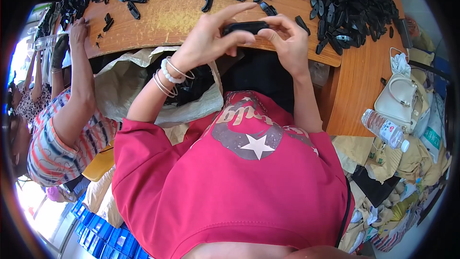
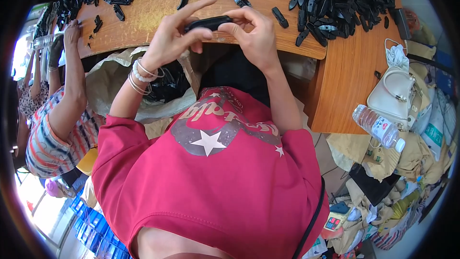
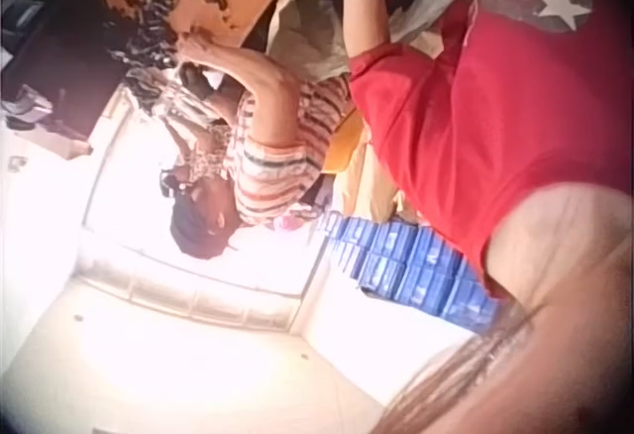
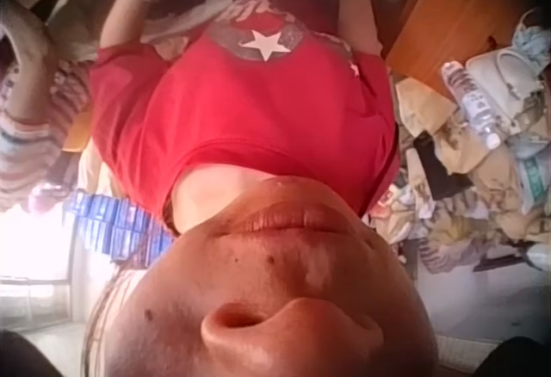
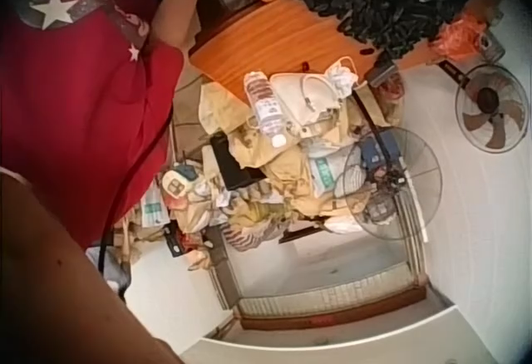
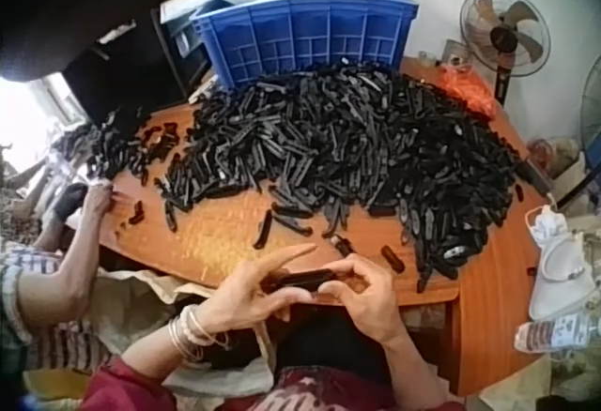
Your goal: The recorder is manually assembling and inspecting small black plastic components on a workbench.
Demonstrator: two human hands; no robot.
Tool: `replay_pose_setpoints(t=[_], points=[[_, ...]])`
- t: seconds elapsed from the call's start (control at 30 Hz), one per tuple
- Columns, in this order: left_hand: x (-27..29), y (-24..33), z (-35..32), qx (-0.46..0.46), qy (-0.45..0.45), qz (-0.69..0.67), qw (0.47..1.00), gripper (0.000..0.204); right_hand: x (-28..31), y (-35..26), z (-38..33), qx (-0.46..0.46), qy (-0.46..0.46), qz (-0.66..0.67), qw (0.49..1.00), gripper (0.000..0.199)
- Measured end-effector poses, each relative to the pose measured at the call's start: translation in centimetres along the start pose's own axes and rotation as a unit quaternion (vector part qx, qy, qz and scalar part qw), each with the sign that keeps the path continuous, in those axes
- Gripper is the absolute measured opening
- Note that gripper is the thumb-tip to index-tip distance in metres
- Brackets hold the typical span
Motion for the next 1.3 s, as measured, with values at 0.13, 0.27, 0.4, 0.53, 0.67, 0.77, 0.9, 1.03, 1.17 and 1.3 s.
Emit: replay_pose_setpoints(t=[0.13, 0.27, 0.4, 0.53, 0.67, 0.77, 0.9, 1.03, 1.17, 1.3], points=[[7.3, -2.4, 1.1, 0.009, 0.125, 0.015, 0.992, 0.031, 0.8, -0.9, 0.8, 0.102, 0.144, -0.361, 0.916, 0.028], [12.1, -3.9, 2.9, -0.013, 0.171, -0.018, 0.985, 0.041, 1.0, 0.8, 1.7, 0.076, 0.138, -0.512, 0.844, 0.026], [8.3, -2.2, 3.8, -0.184, 0.062, 0.321, 0.927, 0.026, 1.9, 0.6, 1.9, 0.109, 0.161, -0.459, 0.867, 0.023], [8.7, -5.3, 3.9, -0.066, 0.071, 0.468, 0.878, 0.024, 4.7, 0.5, 1.6, 0.002, 0.195, -0.244, 0.950, 0.018], [8.7, -4.1, 3.5, -0.014, 0.156, 0.120, 0.980, 0.022, 2.6, -0.2, 2.2, 0.043, 0.083, -0.013, 0.996, 0.021], [3.3, -1.9, 3.3, 0.034, 0.040, -0.053, 0.997, 0.031, 1.0, -2.4, 1.7, 0.050, 0.048, 0.030, 0.997, 0.024], [1.3, -0.5, 3.2, 0.062, -0.011, -0.037, 0.997, 0.032, 1.4, -3.1, 0.9, 0.053, 0.100, -0.022, 0.993, 0.022], [0.5, 2.0, 2.2, -0.130, 0.043, 0.154, 0.979, 0.038, 1.8, -4.4, 0.2, 0.079, 0.139, -0.033, 0.987, 0.020], [0.8, 2.5, 1.8, -0.160, 0.042, 0.147, 0.975, 0.039, 1.8, -3.8, 0.8, 0.039, 0.108, 0.049, 0.992, 0.034], [0.3, 1.8, 1.9, -0.134, 0.021, 0.166, 0.977, 0.041, 1.9, -2.5, 0.7, 0.055, 0.081, 0.004, 0.995, 0.027]])
Point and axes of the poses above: each hand's wrist, its own z-axis towards the middle knuckle, its own x-axis out of the back of the hand, y = z × x, the point moved 10 cm from there along z, towards the middle knuckle, and after that the axes turned 12 degrees about -z, right-handed, at the moved point
